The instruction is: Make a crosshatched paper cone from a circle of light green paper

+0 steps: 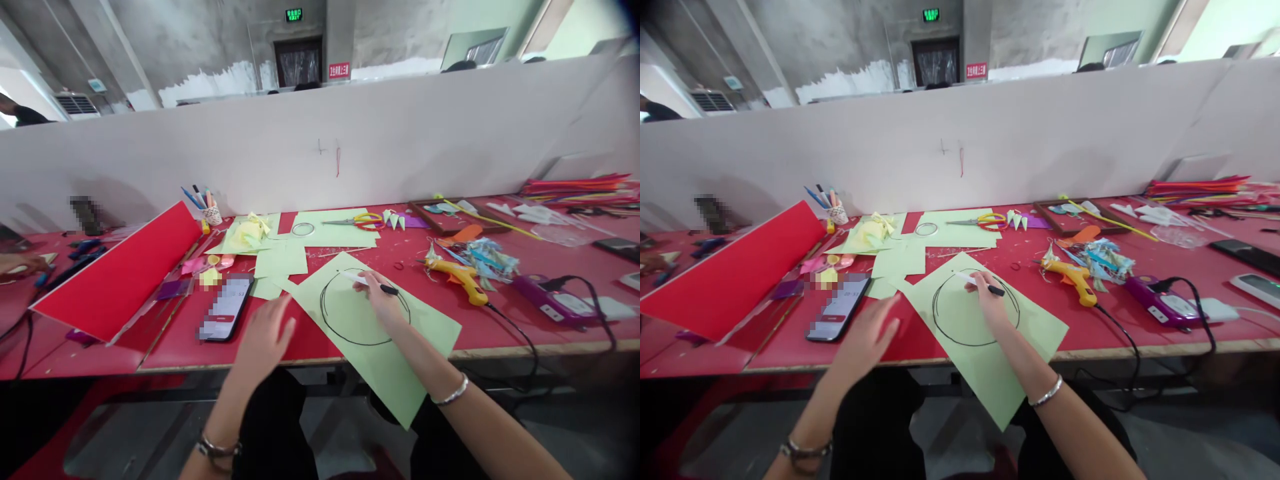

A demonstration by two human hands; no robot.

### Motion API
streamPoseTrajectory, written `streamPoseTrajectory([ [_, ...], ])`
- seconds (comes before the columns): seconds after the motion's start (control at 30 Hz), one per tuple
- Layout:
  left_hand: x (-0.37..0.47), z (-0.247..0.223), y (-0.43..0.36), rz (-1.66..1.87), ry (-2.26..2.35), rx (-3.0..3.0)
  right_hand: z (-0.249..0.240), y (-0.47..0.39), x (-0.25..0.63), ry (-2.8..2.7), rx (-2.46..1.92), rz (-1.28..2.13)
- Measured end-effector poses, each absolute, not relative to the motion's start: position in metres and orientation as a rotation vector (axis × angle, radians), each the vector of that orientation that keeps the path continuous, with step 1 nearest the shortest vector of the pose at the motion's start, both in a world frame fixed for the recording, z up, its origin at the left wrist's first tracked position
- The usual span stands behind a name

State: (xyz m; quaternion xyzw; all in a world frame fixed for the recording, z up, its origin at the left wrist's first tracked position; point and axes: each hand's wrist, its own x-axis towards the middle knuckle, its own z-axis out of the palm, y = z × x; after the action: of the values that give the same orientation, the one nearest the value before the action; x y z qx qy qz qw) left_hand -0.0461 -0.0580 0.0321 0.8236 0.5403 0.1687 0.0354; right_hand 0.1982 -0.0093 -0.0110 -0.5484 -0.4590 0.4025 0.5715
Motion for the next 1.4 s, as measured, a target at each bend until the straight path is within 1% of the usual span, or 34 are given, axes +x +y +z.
streamPoseTrajectory([
  [0.1,-0.014,0.013,-0.068,0.332,1.611,2.507,-0.013,-0.015,0.191,-1.025,-1.325,0.795],
  [0.17,-0.004,0.003,-0.062,0.239,1.623,2.508,-0.011,-0.019,0.189,-1.026,-1.329,0.770],
  [0.37,-0.007,0.004,-0.027,0.092,1.492,2.536,0.004,-0.015,0.203,-1.119,-1.163,0.988],
  [0.47,-0.010,0.007,-0.019,0.042,1.440,2.519,0.008,-0.010,0.207,-1.221,-1.182,1.059],
  [0.6,-0.008,0.001,-0.018,0.094,1.481,2.541,0.002,-0.006,0.205,-1.335,-1.285,1.042],
  [0.83,-0.008,-0.007,-0.019,0.164,1.479,2.580,-0.007,-0.007,0.204,-1.431,-1.310,1.044],
  [1.13,-0.008,-0.009,-0.020,0.210,1.481,2.619,-0.006,-0.007,0.202,-1.482,-1.343,1.044],
  [1.4,-0.009,-0.008,-0.020,0.211,1.483,2.642,0.000,-0.011,0.202,-1.490,-1.298,1.149],
])
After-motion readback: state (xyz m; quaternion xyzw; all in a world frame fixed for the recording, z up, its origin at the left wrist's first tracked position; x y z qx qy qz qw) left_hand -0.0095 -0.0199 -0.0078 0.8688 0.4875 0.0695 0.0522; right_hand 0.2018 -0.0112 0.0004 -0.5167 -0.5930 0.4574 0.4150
